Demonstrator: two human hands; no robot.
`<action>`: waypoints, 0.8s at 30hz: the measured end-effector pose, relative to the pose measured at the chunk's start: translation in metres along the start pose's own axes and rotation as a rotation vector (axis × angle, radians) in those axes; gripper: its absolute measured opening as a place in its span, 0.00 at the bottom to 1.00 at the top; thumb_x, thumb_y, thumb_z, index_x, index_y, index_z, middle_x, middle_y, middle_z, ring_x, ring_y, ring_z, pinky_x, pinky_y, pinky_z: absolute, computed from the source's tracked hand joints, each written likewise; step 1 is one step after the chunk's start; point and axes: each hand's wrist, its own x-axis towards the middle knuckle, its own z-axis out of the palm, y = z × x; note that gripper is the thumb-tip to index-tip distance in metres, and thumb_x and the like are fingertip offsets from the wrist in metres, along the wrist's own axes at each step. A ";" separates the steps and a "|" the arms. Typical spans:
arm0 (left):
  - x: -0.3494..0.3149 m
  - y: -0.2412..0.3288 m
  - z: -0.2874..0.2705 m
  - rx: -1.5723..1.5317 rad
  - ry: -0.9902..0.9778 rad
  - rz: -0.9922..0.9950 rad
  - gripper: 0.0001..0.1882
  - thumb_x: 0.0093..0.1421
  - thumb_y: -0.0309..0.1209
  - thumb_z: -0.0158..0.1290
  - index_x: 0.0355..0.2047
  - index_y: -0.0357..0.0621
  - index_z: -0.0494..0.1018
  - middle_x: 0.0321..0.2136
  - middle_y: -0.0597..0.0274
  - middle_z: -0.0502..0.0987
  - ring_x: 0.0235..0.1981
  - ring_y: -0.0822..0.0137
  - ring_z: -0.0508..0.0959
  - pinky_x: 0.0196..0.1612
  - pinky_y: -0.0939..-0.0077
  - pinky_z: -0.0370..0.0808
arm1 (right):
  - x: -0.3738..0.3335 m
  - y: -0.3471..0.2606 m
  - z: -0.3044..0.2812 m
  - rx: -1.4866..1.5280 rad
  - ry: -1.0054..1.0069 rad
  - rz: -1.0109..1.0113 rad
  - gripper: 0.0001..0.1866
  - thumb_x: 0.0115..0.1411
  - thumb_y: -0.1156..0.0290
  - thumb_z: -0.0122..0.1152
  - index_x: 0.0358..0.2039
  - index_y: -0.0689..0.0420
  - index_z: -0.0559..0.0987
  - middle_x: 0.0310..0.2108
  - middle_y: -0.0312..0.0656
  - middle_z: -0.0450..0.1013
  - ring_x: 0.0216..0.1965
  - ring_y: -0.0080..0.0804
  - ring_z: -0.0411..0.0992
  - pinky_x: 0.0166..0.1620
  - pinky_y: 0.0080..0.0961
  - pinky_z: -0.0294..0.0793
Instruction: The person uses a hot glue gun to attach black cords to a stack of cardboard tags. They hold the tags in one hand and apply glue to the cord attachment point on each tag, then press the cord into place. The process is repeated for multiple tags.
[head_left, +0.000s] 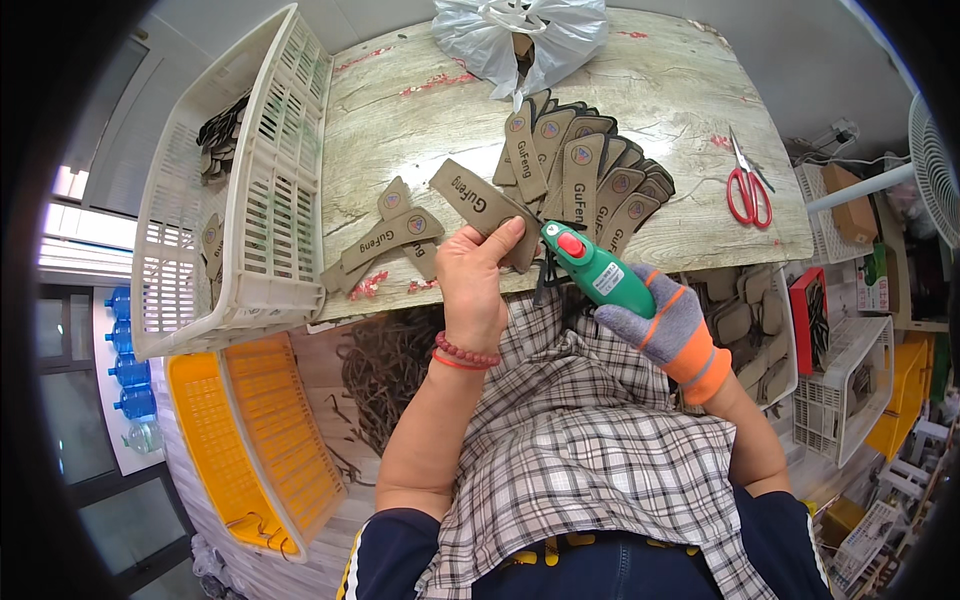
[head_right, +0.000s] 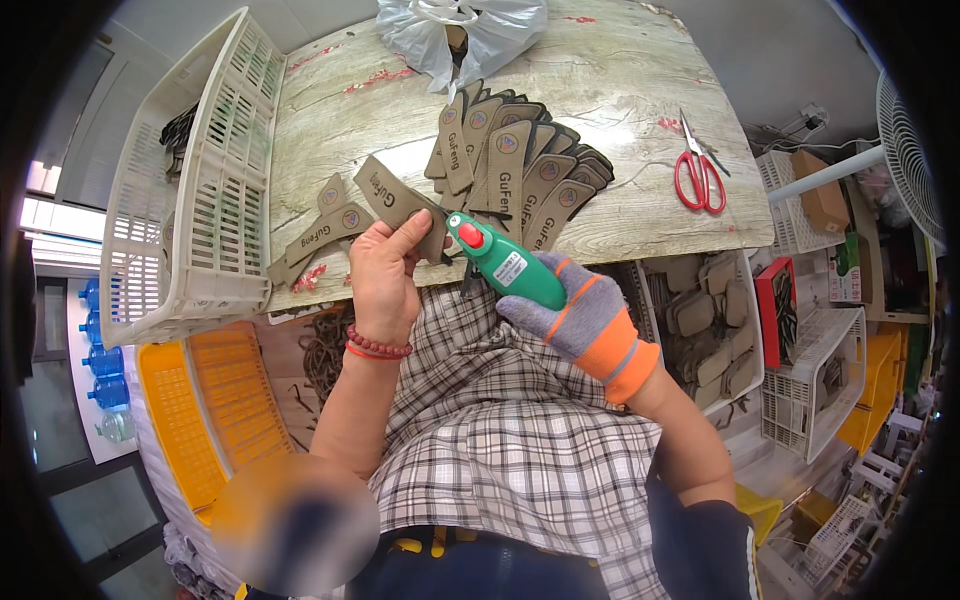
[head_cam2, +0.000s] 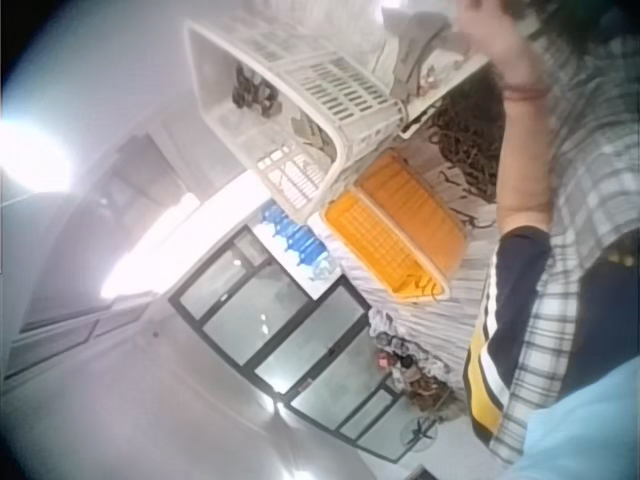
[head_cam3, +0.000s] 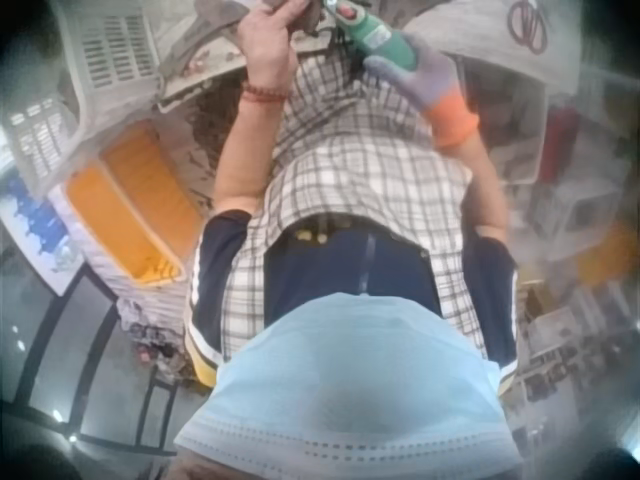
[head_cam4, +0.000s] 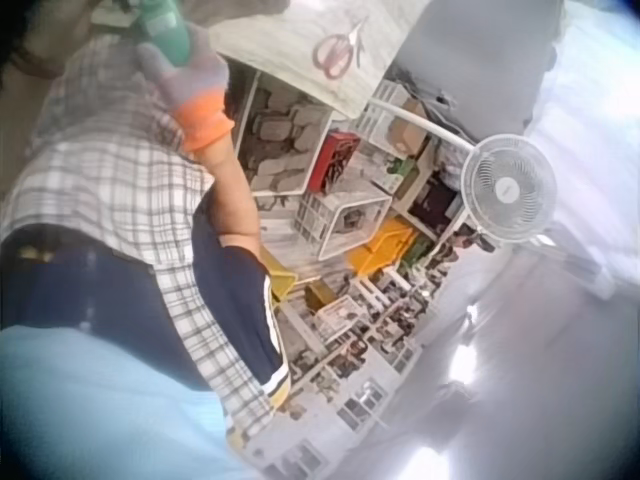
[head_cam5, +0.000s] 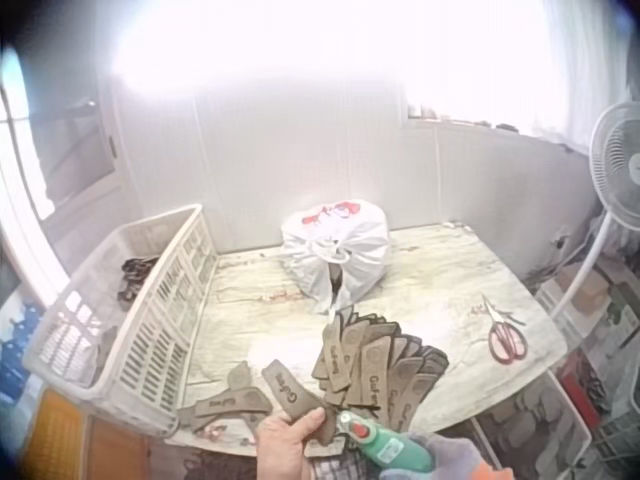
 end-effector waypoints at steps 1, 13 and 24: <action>-0.001 0.001 0.000 0.020 -0.013 -0.010 0.04 0.54 0.22 0.54 0.31 0.35 0.73 0.28 0.59 0.78 0.26 0.73 0.77 0.31 0.81 0.74 | 0.001 0.001 -0.001 0.005 -0.005 0.002 0.30 0.46 0.57 0.69 0.45 0.63 0.72 0.28 0.41 0.75 0.27 0.22 0.72 0.32 0.20 0.73; -0.001 0.003 -0.023 0.071 0.082 0.093 0.05 0.54 0.23 0.54 0.31 0.34 0.73 0.28 0.59 0.78 0.27 0.71 0.77 0.33 0.78 0.75 | 0.011 -0.007 0.007 0.143 -0.021 0.012 0.29 0.47 0.57 0.69 0.44 0.62 0.72 0.29 0.38 0.75 0.28 0.19 0.71 0.33 0.17 0.72; 0.097 -0.042 -0.023 0.680 0.127 0.326 0.16 0.54 0.35 0.55 0.39 0.35 0.73 0.32 0.57 0.75 0.27 0.66 0.73 0.31 0.76 0.70 | -0.010 0.029 -0.018 0.189 0.184 0.120 0.28 0.48 0.58 0.68 0.44 0.63 0.71 0.22 0.34 0.71 0.19 0.14 0.65 0.22 0.14 0.64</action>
